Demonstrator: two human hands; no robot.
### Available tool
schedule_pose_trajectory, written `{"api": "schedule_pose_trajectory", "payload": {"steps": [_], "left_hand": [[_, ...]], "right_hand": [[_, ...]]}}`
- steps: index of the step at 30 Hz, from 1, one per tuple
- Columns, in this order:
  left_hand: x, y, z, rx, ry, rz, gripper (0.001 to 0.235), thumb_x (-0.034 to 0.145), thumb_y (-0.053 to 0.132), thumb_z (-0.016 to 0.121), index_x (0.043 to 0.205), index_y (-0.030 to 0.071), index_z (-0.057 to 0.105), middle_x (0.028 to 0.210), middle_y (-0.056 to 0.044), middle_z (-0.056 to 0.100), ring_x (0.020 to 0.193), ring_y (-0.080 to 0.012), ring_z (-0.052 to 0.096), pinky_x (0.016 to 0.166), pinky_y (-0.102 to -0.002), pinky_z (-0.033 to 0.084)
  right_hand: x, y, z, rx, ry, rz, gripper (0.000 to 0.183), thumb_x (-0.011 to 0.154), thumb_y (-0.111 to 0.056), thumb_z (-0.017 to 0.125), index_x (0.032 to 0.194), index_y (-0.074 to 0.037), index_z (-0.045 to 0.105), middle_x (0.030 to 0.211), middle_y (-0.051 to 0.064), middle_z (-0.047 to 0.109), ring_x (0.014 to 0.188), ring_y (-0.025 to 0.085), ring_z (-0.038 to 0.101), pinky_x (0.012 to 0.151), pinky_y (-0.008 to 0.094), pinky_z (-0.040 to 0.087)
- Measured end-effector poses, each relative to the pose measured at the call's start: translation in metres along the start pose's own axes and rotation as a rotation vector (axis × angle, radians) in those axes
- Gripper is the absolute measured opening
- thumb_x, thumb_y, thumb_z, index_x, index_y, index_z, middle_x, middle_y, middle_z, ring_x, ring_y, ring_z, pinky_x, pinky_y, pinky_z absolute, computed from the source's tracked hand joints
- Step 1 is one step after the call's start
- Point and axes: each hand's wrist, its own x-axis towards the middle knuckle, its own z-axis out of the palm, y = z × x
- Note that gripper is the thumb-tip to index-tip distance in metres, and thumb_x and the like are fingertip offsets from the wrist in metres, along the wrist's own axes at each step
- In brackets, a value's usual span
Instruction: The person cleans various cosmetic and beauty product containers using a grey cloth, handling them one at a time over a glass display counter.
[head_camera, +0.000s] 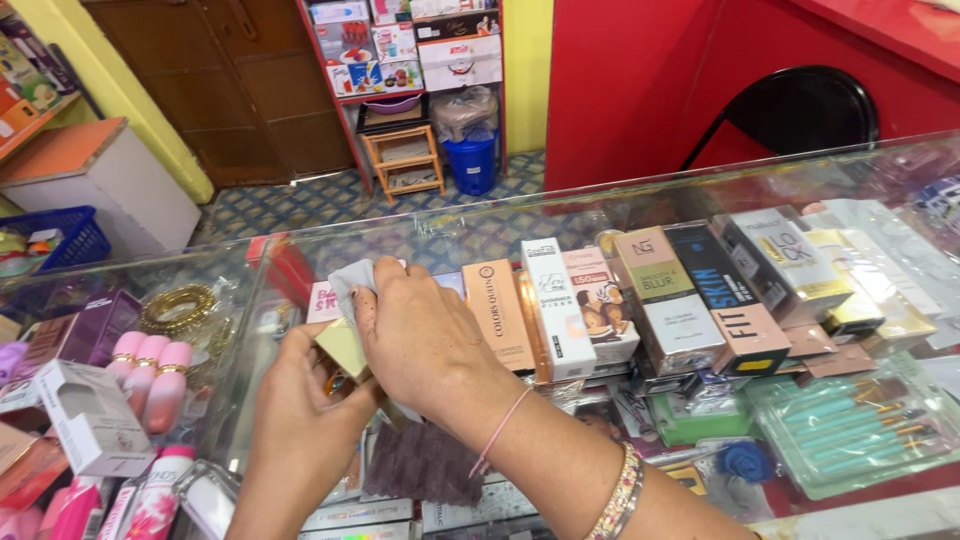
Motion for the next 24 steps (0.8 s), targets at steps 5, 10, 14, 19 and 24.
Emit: {"api": "schedule_pose_trajectory", "payload": {"steps": [5, 10, 14, 19, 24], "left_hand": [[0.000, -0.004, -0.012, -0.075, -0.077, -0.131, 0.065, 0.075, -0.012, 0.070, 0.136, 0.001, 0.052, 0.117, -0.012, 0.069, 0.108, -0.0189, 0.067, 0.089, -0.035, 0.055], [0.013, -0.012, -0.043, 0.043, -0.244, -0.082, 0.099, 0.074, -0.007, 0.076, 0.162, 0.013, 0.035, 0.131, -0.014, 0.066, 0.118, -0.0182, 0.066, 0.096, -0.032, 0.052], [0.015, -0.020, -0.047, 0.089, -0.290, 0.001, 0.107, 0.070, -0.005, 0.080, 0.163, 0.010, 0.030, 0.141, -0.019, 0.058, 0.123, -0.0225, 0.065, 0.096, -0.035, 0.053], [0.016, 0.002, -0.029, 0.810, -0.077, -0.014, 0.097, 0.069, 0.014, 0.096, 0.153, 0.011, 0.045, 0.138, -0.019, 0.059, 0.126, -0.0242, 0.060, 0.103, -0.036, 0.049], [0.019, 0.002, -0.040, 0.571, -0.138, -0.036, 0.090, 0.070, 0.006, 0.084, 0.153, 0.013, 0.050, 0.137, -0.014, 0.063, 0.127, -0.0218, 0.068, 0.096, -0.037, 0.058]], "right_hand": [[-0.001, 0.014, 0.002, 0.202, -0.047, 0.057, 0.043, 0.102, -0.033, 0.044, 0.112, 0.006, 0.060, 0.103, 0.033, 0.069, 0.101, 0.049, 0.067, 0.090, 0.053, 0.050], [-0.009, 0.033, 0.017, 0.358, -0.024, 0.111, 0.045, 0.105, -0.033, 0.042, 0.110, 0.008, 0.060, 0.100, 0.035, 0.068, 0.099, 0.051, 0.065, 0.091, 0.053, 0.049], [-0.022, 0.038, 0.025, 0.462, 0.004, 0.067, 0.041, 0.103, -0.028, 0.044, 0.111, 0.008, 0.060, 0.101, 0.034, 0.069, 0.101, 0.049, 0.065, 0.091, 0.051, 0.049], [-0.020, 0.045, 0.025, 0.473, 0.108, 0.005, 0.036, 0.103, -0.023, 0.049, 0.120, 0.007, 0.057, 0.121, 0.030, 0.063, 0.117, 0.045, 0.059, 0.099, 0.047, 0.045], [-0.021, 0.029, 0.010, 0.785, 0.234, 0.049, 0.037, 0.097, -0.015, 0.055, 0.131, -0.004, 0.046, 0.127, 0.018, 0.060, 0.122, 0.031, 0.061, 0.102, 0.041, 0.046]]}}
